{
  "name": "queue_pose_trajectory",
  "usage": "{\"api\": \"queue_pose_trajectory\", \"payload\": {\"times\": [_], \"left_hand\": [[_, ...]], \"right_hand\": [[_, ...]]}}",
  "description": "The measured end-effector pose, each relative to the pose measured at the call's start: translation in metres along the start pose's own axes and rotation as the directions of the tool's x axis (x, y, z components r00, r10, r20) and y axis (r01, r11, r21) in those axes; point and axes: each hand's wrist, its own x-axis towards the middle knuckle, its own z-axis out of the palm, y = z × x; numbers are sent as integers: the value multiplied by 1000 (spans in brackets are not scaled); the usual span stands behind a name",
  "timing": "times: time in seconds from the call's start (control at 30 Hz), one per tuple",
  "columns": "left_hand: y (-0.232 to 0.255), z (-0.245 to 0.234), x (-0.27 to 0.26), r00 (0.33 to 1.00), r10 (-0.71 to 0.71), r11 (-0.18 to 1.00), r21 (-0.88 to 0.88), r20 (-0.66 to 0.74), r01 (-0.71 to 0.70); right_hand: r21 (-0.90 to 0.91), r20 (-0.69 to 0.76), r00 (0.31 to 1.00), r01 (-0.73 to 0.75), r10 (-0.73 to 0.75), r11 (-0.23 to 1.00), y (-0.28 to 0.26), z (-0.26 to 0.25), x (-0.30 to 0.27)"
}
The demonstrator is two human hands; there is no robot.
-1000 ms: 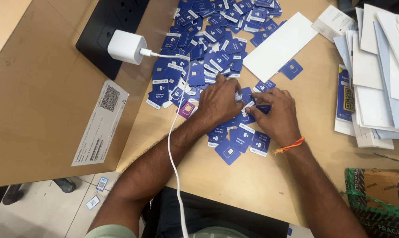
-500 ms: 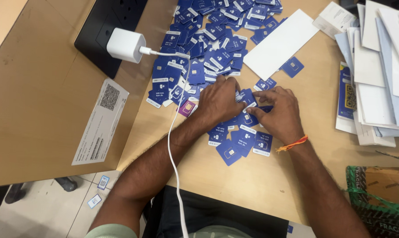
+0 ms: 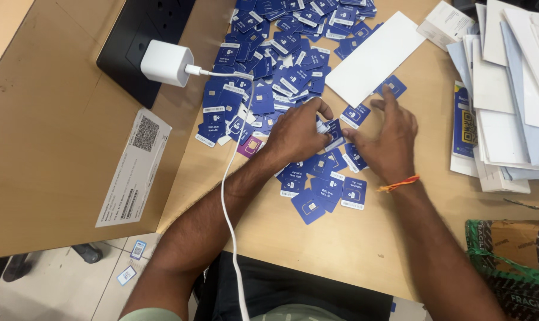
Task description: The person picks up and organizes blue SIM cards from a large pile on a desk, stacking them together by hand and placing them into a cardboard box.
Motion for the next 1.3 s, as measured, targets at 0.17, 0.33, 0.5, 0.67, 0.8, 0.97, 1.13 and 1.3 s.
{"api": "queue_pose_trajectory", "payload": {"times": [0.17, 0.33, 0.5, 0.67, 0.8, 0.97, 1.13, 1.3], "left_hand": [[-8, -1, 7, 997, 38, 994, -98, -71, -45], [-17, -3, 12, 993, 37, 977, -202, -116, -60], [-21, -5, 13, 1000, -9, 969, -248, -12, 5], [-22, -3, 16, 999, 8, 970, -244, 54, 5], [-12, 5, 6, 977, 161, 986, 75, -139, -151], [16, 6, -10, 999, 38, 959, 283, -36, -27], [23, 2, -7, 1000, 8, 971, 241, -12, -5], [11, 10, -3, 999, 45, 992, 115, 22, -47]], "right_hand": [[89, 100, 994, -52, 43, 995, 5, 3, 1], [87, 177, 984, -13, -2, 996, 9, -2, -1], [147, 254, 966, -90, 51, 985, -3, -12, 2], [219, 168, 982, -125, 89, 968, -1, -14, 3], [328, 157, 977, -190, 145, 925, 8, -6, 1], [183, 99, 994, -59, 41, 981, 10, 1, 0], [176, 80, 997, -34, 20, 984, 11, 0, -2], [209, 57, 998, -40, 29, 977, 10, -1, 1]]}}
